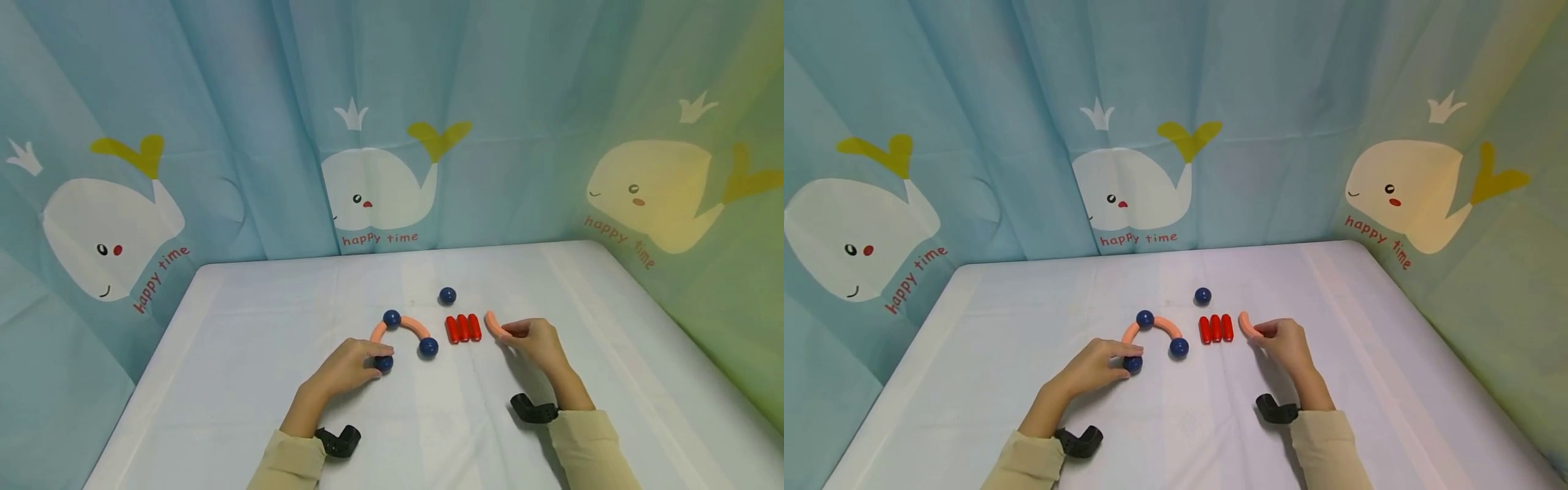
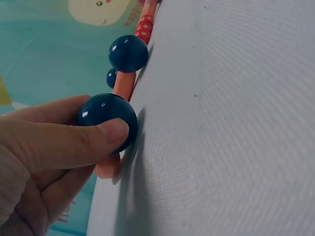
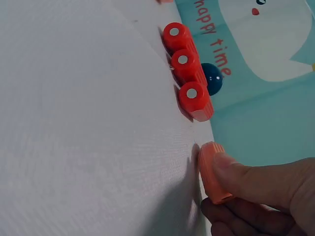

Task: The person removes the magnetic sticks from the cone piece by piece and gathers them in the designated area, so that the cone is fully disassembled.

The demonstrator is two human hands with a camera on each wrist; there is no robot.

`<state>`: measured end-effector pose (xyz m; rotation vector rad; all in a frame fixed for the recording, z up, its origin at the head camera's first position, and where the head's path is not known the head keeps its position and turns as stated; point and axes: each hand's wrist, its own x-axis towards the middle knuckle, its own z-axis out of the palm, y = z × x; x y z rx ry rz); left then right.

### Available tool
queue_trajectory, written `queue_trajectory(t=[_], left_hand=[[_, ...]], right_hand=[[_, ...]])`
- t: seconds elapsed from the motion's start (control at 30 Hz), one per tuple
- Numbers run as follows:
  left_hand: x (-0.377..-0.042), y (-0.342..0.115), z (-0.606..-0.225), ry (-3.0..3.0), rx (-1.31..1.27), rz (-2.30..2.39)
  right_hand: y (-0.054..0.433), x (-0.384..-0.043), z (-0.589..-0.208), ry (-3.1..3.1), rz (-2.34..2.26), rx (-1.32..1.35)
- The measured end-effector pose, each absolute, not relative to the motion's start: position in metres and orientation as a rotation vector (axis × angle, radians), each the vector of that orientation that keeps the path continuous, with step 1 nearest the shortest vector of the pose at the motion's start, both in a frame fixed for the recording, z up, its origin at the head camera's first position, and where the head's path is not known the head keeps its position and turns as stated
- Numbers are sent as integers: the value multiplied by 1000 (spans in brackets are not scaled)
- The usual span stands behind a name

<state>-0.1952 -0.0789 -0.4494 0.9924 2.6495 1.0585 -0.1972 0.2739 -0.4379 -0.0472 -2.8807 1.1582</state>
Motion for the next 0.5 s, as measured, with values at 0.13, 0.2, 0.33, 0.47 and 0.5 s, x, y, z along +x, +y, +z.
queue_trajectory(t=[0.13, 0.2, 0.33, 0.47, 0.5], left_hand=[[-195, -79, -448, 2642, 1010, 1072], [-195, -79, -448, 2637, 1015, 1079], [-195, -79, -449, 2637, 1022, 1080], [-195, -80, -449, 2644, 1018, 1077], [-195, -79, -449, 2644, 1018, 1078]], right_hand=[[271, -199, -440, -2886, 1150, -60], [268, -200, -441, -2877, 1152, -59], [263, -201, -443, -2863, 1143, -51], [259, -202, -444, -2862, 1125, -54], [258, -202, -445, -2865, 1123, -59]])
